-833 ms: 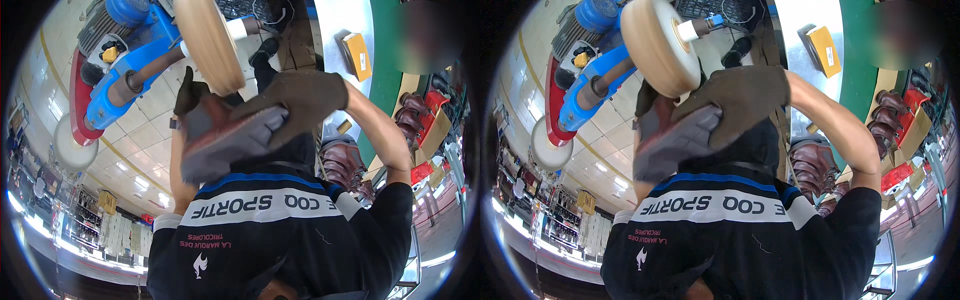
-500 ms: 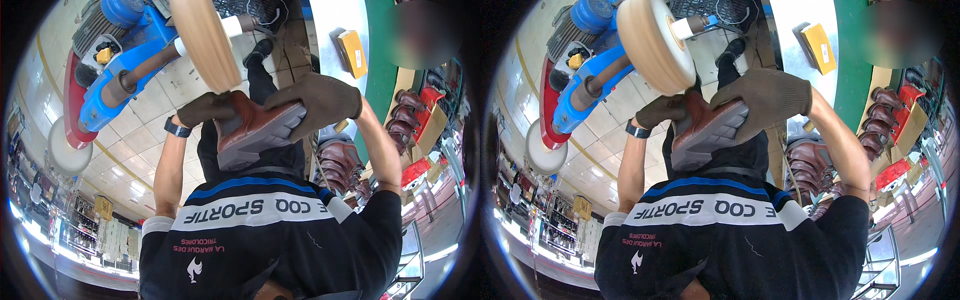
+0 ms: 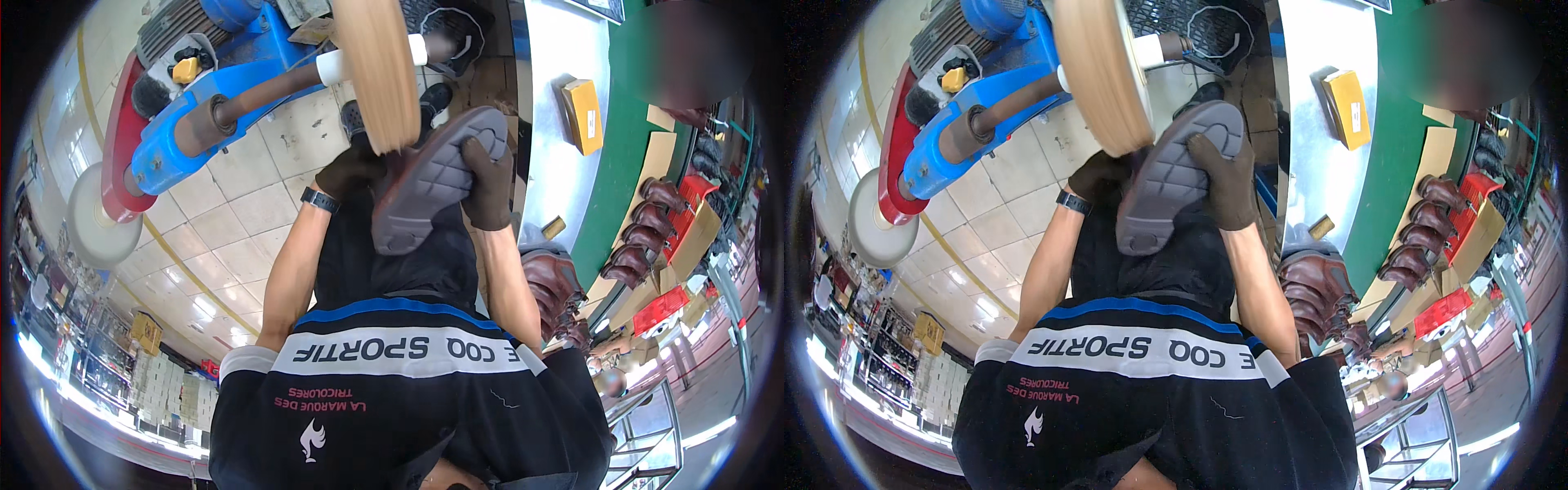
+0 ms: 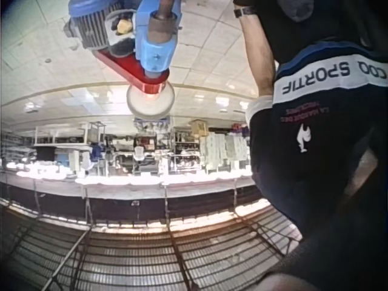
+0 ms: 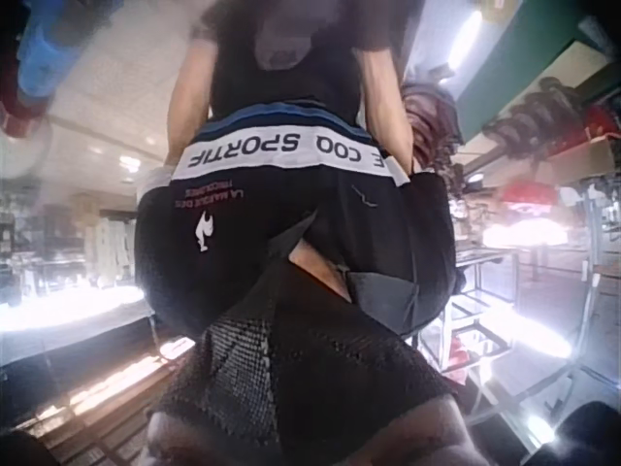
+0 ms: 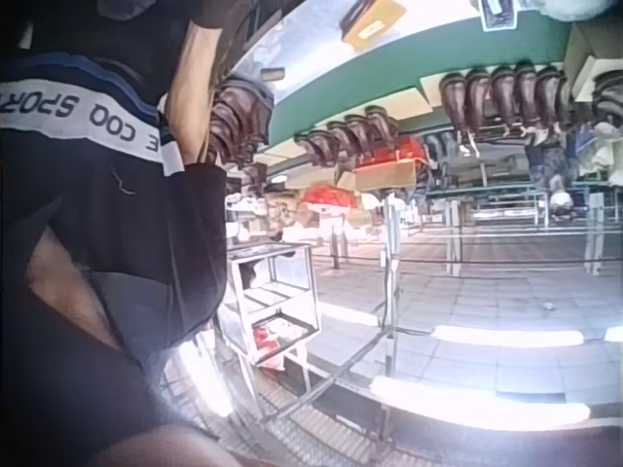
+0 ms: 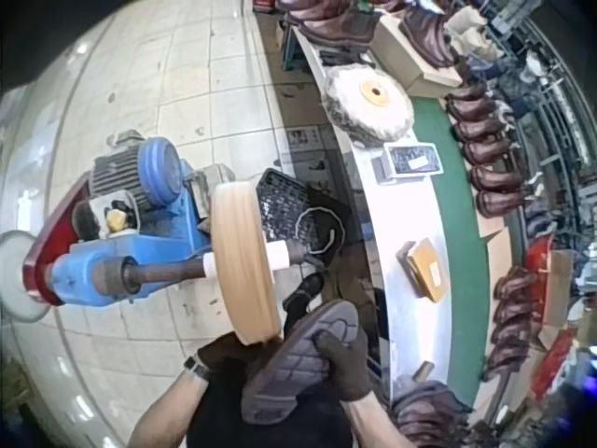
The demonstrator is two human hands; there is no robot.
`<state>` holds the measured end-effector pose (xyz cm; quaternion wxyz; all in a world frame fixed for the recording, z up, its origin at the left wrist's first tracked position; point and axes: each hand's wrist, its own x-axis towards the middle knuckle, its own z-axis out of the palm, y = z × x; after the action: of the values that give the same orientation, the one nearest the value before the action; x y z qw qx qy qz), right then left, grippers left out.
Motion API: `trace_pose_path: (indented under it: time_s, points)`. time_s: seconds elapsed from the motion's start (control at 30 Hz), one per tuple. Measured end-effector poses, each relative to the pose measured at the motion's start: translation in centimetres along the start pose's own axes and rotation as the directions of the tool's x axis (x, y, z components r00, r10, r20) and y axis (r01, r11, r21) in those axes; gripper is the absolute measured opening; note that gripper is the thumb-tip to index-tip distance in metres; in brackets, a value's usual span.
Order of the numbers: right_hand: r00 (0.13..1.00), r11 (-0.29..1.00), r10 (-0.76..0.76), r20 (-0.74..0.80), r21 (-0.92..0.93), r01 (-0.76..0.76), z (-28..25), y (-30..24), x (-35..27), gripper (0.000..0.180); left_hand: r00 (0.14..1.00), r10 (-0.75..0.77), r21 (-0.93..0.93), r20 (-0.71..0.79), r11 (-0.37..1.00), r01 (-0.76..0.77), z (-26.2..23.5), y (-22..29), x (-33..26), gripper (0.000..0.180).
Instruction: Buffing and polishing leather boots using a rotating wheel machine in a factory.
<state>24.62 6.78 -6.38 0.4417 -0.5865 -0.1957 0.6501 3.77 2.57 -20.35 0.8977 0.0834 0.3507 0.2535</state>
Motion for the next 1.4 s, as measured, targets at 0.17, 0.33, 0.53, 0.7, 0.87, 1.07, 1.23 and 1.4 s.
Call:
trace_pose_path:
  time_s: [0.17, 0.33, 0.53, 0.7, 0.87, 1.07, 1.23, 1.4]
  points:
    - [0.992, 0.975, -0.124, -0.026, -0.189, 0.117, 3.3, -2.1, -0.2, 0.032, 0.991, 0.131, 0.068, 0.000, 0.989, -0.131, 1.4, 2.6, 0.1, 0.046]
    - [0.993, 0.994, -0.096, -0.062, -0.067, 0.092, 2.8, -2.6, -2.7, 0.031, 0.972, 0.213, 0.026, 0.101, 0.976, -0.217, 3.6, 2.0, -1.6, 0.055]
    - [0.998, 0.984, -0.062, -0.016, -0.171, 0.058, 4.7, -4.0, -0.8, 0.038, 0.969, 0.237, -0.078, -0.068, 0.967, -0.242, 3.4, 2.6, -1.2, 0.051]
    - [0.988, 0.979, -0.150, 0.040, -0.133, 0.154, 2.4, -4.1, -5.0, 0.067, 0.986, 0.114, 0.027, 0.117, 0.993, -0.118, 4.3, 2.9, -4.7, 0.043]
    - [0.981, 0.984, -0.048, 0.189, -0.158, 0.079, -1.2, -4.2, -4.5, 0.089, 0.999, 0.012, 0.177, 0.032, 0.984, -0.018, 7.5, 3.0, -6.2, 0.038]
    - [0.937, 0.668, 0.018, 0.349, -0.702, 0.248, -5.7, -0.9, -8.3, 0.096, 0.989, 0.148, 0.208, 0.000, 0.967, -0.144, 9.8, 1.8, -6.0, 0.035]
    - [0.993, 0.776, 0.118, -0.003, -0.624, -0.094, -0.7, 0.9, -9.6, 0.081, 0.980, 0.187, 0.279, 0.071, 0.939, -0.200, 6.0, -0.3, -4.9, 0.032]
    - [0.973, 0.716, -0.200, -0.115, -0.695, 0.065, 3.6, 3.8, -7.2, 0.074, 0.960, -0.033, -0.153, -0.279, 0.988, -0.011, 3.9, 1.0, -0.3, 0.073]
